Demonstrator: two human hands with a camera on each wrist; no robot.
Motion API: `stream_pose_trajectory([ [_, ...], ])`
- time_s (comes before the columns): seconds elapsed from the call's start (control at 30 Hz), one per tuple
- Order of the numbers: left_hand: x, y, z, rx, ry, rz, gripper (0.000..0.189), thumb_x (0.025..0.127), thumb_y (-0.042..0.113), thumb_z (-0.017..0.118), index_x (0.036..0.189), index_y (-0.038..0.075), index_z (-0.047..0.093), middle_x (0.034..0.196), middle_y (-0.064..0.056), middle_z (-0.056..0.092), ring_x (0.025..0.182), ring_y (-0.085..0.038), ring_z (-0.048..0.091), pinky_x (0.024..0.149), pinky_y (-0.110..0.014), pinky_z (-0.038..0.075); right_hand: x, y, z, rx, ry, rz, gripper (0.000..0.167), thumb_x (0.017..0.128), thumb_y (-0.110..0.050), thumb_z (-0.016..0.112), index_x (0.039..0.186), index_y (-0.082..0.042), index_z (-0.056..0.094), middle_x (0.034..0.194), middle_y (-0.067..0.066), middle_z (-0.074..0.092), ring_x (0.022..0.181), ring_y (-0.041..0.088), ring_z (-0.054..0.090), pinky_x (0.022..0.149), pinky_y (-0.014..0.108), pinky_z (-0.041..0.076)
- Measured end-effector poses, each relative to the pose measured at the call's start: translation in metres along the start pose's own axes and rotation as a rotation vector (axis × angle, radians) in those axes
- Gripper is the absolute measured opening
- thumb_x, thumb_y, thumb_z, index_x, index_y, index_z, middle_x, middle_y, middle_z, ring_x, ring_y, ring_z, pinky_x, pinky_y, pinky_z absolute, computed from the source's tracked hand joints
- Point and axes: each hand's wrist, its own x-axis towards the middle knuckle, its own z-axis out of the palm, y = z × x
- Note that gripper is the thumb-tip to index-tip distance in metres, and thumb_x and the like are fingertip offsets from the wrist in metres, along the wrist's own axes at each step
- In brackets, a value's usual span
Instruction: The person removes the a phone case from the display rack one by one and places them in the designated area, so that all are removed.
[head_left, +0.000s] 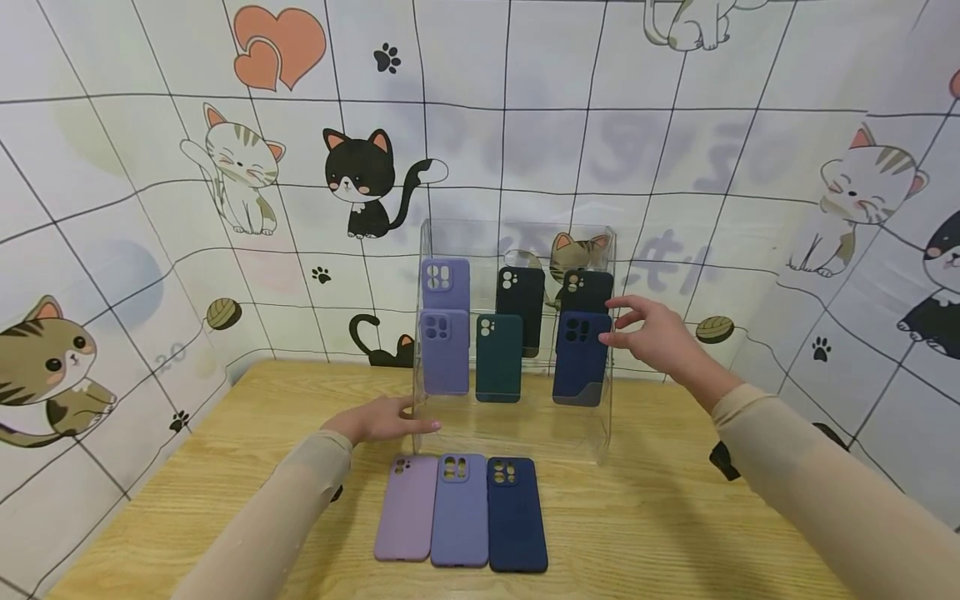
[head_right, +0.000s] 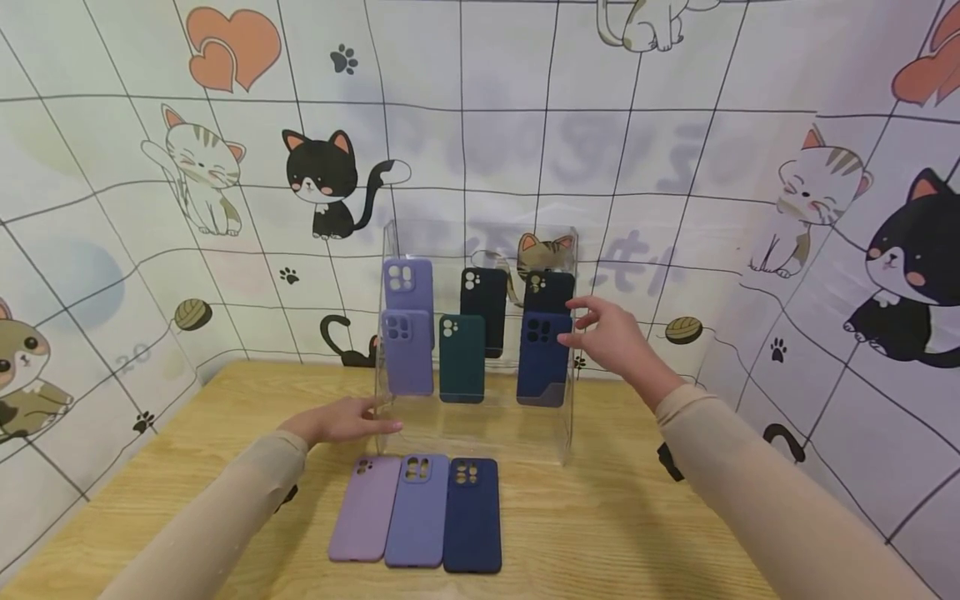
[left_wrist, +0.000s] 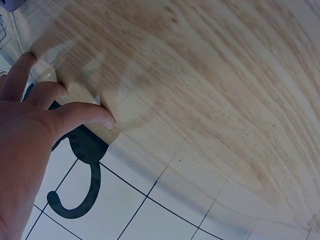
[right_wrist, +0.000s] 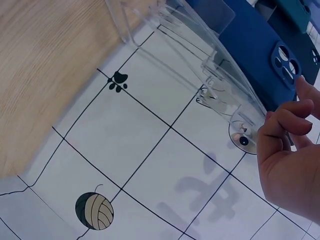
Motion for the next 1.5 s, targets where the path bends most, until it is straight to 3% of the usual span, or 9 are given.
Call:
stream_pose_trajectory([
  [0.23,0.000,-0.001,0.000,-0.014,-0.003,0.004,0.107,0.087,0.089,0.055,0.170,0.025,0.030,0.170,-0.014,0.042,0.159,-0.043,0.037,0.126,-0.065,0.035,0.002,0.003,0.008,-0.019,0.013,0.004,0.065,0.104,-0.029,0.072,0.161,-0.012,0.045,0.145,0.025,0.059,0.103,0.036,0.072,0.078,0.037,0.060],
  [0.53,0.001,-0.002,0.000,-0.009,-0.005,0.004,0.106,0.088,0.089,0.055,0.170,0.027,0.029,0.170,-0.015,0.041,0.159,-0.044,0.037,0.126,-0.066,0.034,0.002,0.001,0.020,-0.014,0.031,-0.025,0.060,0.104,-0.021,0.070,0.159,-0.012,0.046,0.133,0.023,0.064,0.075,0.024,0.066,0.063,0.033,0.051],
  [0.73,0.003,-0.002,0.000,-0.003,-0.007,0.001,0.107,0.087,0.090,0.055,0.170,0.027,0.030,0.171,-0.015,0.041,0.159,-0.044,0.036,0.125,-0.067,0.035,-0.003,0.005,0.027,-0.057,0.063,-0.084,0.060,0.105,-0.016,0.067,0.161,-0.015,0.043,0.129,0.025,0.069,0.059,0.020,0.066,0.056,0.035,0.051],
  [0.97,0.003,-0.004,0.001,-0.011,-0.002,0.000,0.109,0.087,0.090,0.055,0.170,0.025,0.031,0.172,-0.015,0.038,0.160,-0.044,0.035,0.126,-0.066,0.034,-0.006,0.007,0.038,-0.052,0.047,-0.119,0.069,0.104,-0.011,0.068,0.164,-0.022,0.035,0.130,0.030,0.071,0.056,0.021,0.070,0.051,0.035,0.054],
  [1.17,0.000,-0.003,0.001,-0.021,-0.003,-0.002,0.108,0.088,0.089,0.056,0.170,0.024,0.030,0.172,-0.015,0.038,0.160,-0.043,0.035,0.127,-0.065,0.034,-0.003,0.010,0.051,-0.050,0.026,-0.143,0.081,0.103,-0.007,0.068,0.168,-0.026,0.024,0.121,0.028,0.074,0.056,0.023,0.071,0.054,0.035,0.054],
  [1.33,-0.001,-0.001,0.000,-0.022,-0.004,-0.001,0.108,0.088,0.088,0.055,0.170,0.022,0.030,0.172,-0.015,0.039,0.160,-0.043,0.035,0.127,-0.066,0.034,-0.002,0.013,0.055,-0.095,0.071,-0.209,0.078,0.103,-0.003,0.067,0.166,-0.025,0.027,0.114,0.025,0.077,0.051,0.024,0.068,0.053,0.036,0.054],
  [1.5,-0.001,-0.001,0.000,-0.020,-0.009,-0.004,0.108,0.088,0.089,0.055,0.170,0.023,0.030,0.171,-0.014,0.040,0.159,-0.043,0.036,0.126,-0.066,0.034,-0.002,0.019,0.054,-0.130,0.112,-0.277,0.074,0.103,-0.001,0.066,0.164,-0.025,0.031,0.112,0.024,0.078,0.046,0.018,0.062,0.051,0.035,0.053],
])
